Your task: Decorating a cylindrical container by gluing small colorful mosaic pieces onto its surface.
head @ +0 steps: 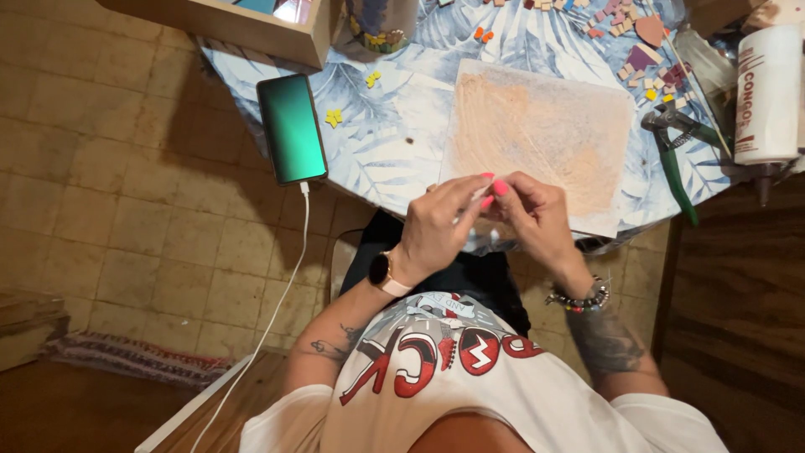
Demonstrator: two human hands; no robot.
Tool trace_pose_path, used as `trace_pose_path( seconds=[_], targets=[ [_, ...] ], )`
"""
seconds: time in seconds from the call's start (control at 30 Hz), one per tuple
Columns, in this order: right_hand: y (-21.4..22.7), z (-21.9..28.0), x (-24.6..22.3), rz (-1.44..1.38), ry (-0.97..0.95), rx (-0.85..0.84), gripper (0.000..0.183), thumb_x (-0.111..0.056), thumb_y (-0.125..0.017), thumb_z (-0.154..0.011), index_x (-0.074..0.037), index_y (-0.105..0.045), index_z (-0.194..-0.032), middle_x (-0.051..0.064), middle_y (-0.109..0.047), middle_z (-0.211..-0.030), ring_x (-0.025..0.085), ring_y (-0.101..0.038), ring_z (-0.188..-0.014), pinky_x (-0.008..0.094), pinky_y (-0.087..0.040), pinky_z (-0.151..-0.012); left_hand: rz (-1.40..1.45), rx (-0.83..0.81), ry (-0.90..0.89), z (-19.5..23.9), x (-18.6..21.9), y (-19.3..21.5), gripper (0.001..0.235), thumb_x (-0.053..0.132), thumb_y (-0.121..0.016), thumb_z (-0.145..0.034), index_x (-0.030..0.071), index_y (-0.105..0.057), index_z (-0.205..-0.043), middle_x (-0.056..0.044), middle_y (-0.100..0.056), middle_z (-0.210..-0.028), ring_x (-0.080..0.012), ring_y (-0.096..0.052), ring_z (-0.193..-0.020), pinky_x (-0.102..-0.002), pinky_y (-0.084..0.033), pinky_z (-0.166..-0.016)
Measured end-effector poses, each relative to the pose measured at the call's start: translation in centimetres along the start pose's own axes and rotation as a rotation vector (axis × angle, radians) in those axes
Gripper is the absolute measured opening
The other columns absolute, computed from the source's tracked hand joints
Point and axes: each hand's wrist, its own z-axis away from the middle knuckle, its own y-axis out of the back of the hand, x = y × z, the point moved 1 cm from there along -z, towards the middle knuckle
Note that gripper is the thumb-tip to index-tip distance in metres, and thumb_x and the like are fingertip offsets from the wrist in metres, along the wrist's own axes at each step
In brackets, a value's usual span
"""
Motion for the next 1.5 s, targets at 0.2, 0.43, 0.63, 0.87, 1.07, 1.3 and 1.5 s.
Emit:
trace_pose_path(
  seconds=[0.2,0.43,0.63,0.87,1.07,1.3,1.5],
  targets=[
    [6.3,0.9,5.7,1.148,0.505,-0.092,0.011,-0.018,-0.057,-0.076,-0.009,-0.051,-0.071,0.007,-0.045,-0.063,0.024,-0.053,-0.063,0.031,-0.044,-0.056,-0.561,-0.189,-0.281,3.8,-0.7,-2.6,0.049,0.038,-0.058,-0.075,0.011,-0.05,-0.115,-0.011,-0.054,-0.109,-0.0296,-0.048,-0.108,-0.051,-0.024,-0.099],
    [2.8,-2.7,6.7,1.026,0.716,-0.105,0.011,-0.014,-0.056,-0.071,-0.01,-0.049,-0.064,0.008,-0.043,-0.059,0.026,-0.05,-0.057,0.032,-0.044,-0.054,-0.573,-0.31,-0.298,4.3,-1.6,-2.8,0.063,0.04,-0.064,-0.066,0.007,-0.049,-0.116,-0.014,-0.051,-0.113,-0.0331,-0.045,-0.111,-0.05,-0.027,-0.099],
    [-0.8,-12.1,4.7,1.035,0.483,-0.143,0.024,-0.014,-0.035,-0.09,-0.008,-0.036,-0.067,0.006,-0.037,-0.06,0.018,-0.032,-0.053,0.031,-0.03,-0.046,-0.877,-0.484,-0.298,3.9,-0.8,-2.7,0.07,0.055,-0.06,-0.067,0.011,-0.045,-0.12,-0.007,-0.045,-0.121,-0.0272,-0.039,-0.114,-0.046,-0.029,-0.096],
    [6.3,-1.8,5.3,1.138,0.704,-0.581,0.015,-0.017,-0.04,-0.086,-0.008,-0.044,-0.074,0.005,-0.042,-0.066,0.019,-0.036,-0.054,0.032,-0.036,-0.056,-0.871,-0.466,-0.317,3.6,-0.7,-2.6,0.072,0.054,-0.063,-0.066,0.009,-0.045,-0.119,-0.008,-0.046,-0.119,-0.0281,-0.041,-0.112,-0.048,-0.031,-0.094],
    [6.4,-1.2,7.0,1.158,0.703,-0.56,0.009,-0.015,-0.044,-0.079,-0.008,-0.047,-0.075,0.006,-0.047,-0.07,0.021,-0.042,-0.056,0.032,-0.038,-0.057,-0.884,-0.456,-0.355,3.5,-0.5,-2.5,0.064,0.052,-0.058,-0.071,0.009,-0.047,-0.117,-0.01,-0.047,-0.118,-0.0301,-0.041,-0.112,-0.05,-0.031,-0.093],
    [-0.6,-14.0,6.4,1.181,0.588,-0.203,0.029,-0.02,-0.035,-0.094,-0.009,-0.046,-0.069,0.004,-0.042,-0.061,0.016,-0.035,-0.053,0.028,-0.033,-0.045,-0.907,-0.442,-0.339,3.7,-0.3,-2.9,0.07,0.059,-0.057,-0.071,0.009,-0.045,-0.119,-0.008,-0.045,-0.121,-0.0291,-0.039,-0.114,-0.049,-0.031,-0.094],
    [5.4,-3.8,3.8,0.945,0.972,-0.466,0.014,-0.02,-0.04,-0.076,-0.013,-0.043,-0.064,0.003,-0.038,-0.06,0.024,-0.044,-0.052,0.036,-0.038,-0.042,-0.675,-0.312,-0.348,4.3,-1.3,-3.7,0.066,0.048,-0.061,-0.065,0.003,-0.05,-0.112,-0.016,-0.048,-0.113,-0.038,-0.044,-0.106,-0.057,-0.029,-0.093]
  ],
)
